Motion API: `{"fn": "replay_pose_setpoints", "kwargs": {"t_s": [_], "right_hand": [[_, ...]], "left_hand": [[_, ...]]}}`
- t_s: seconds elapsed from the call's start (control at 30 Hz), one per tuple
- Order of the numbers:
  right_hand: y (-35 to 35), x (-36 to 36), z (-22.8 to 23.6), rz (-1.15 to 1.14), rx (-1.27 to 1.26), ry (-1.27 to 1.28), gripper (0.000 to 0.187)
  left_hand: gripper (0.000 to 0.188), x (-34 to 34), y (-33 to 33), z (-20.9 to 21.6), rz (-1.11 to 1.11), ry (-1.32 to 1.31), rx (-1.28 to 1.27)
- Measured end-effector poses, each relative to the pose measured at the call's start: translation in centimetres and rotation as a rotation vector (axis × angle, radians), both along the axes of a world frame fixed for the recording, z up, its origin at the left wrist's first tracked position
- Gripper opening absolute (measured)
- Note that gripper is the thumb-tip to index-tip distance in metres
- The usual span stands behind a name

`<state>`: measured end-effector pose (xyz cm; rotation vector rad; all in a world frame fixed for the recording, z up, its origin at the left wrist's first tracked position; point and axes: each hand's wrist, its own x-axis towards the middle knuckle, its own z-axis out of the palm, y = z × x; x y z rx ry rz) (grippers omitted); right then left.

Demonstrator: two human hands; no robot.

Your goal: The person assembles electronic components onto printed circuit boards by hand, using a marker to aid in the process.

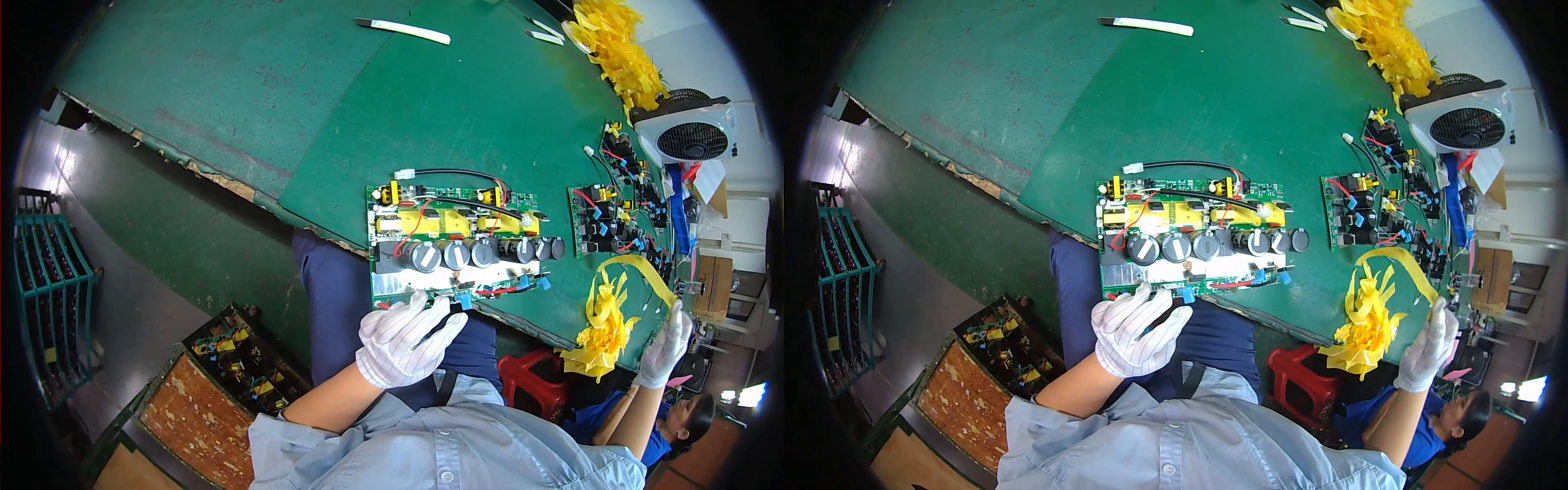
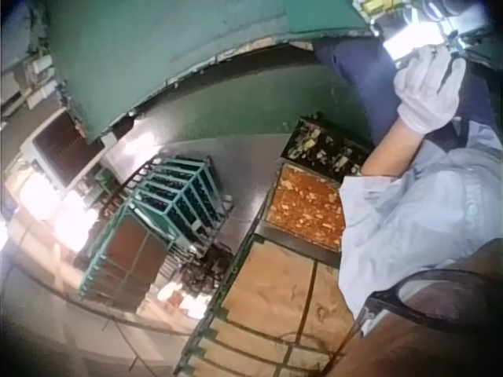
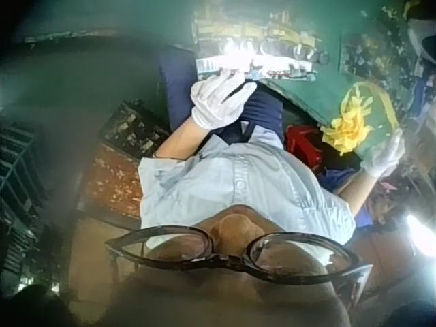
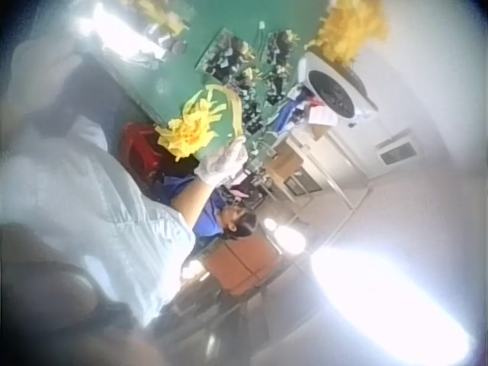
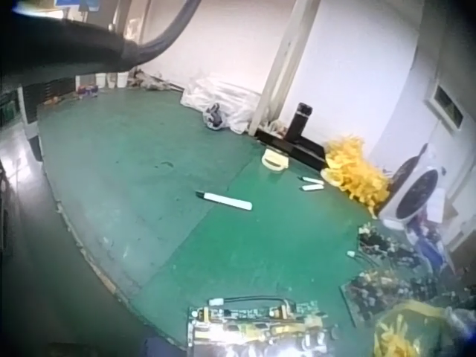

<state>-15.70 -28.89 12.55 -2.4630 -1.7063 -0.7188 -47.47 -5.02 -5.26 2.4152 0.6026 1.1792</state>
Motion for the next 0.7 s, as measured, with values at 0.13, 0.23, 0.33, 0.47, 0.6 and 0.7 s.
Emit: {"fn": "replay_pose_setpoints", "kwargs": {"t_s": [0.13, 0.23, 0.33, 0.47, 0.6, 0.7], "right_hand": [[-4.4, 0.2, -3.3, -0.205, -0.075, 0.01, 0.042], [-8.4, -0.7, -6.3, -0.388, -0.121, 0.188, 0.041], [-10.0, -2.7, -8.3, -0.594, -0.178, 0.404, 0.04], [-9.7, -4.3, -9.5, -0.53, -0.076, 0.365, 0.043], [-8.0, -5.4, -6.6, -0.821, -0.187, 0.627, 0.045], [-8.2, -7.0, -5.7, -0.764, -0.235, 0.64, 0.044]], "left_hand": [[0.036, -0.2, 0.1, 0.3, -0.012, 0.006, 0.008], [0.036, -0.2, 0.2, 0.3, 0.01, -0.01, 0.046], [0.035, -0.1, 0.3, 0.3, 0.016, 0.007, 0.052], [0.034, -0.1, 0.2, 0.3, 0.06, 0.027, 0.113], [0.035, 0.2, 0.2, -0.1, 0.024, 0.007, 0.146], [0.033, 0.3, 0.2, -0.2, 0.022, -0.036, 0.098]]}}
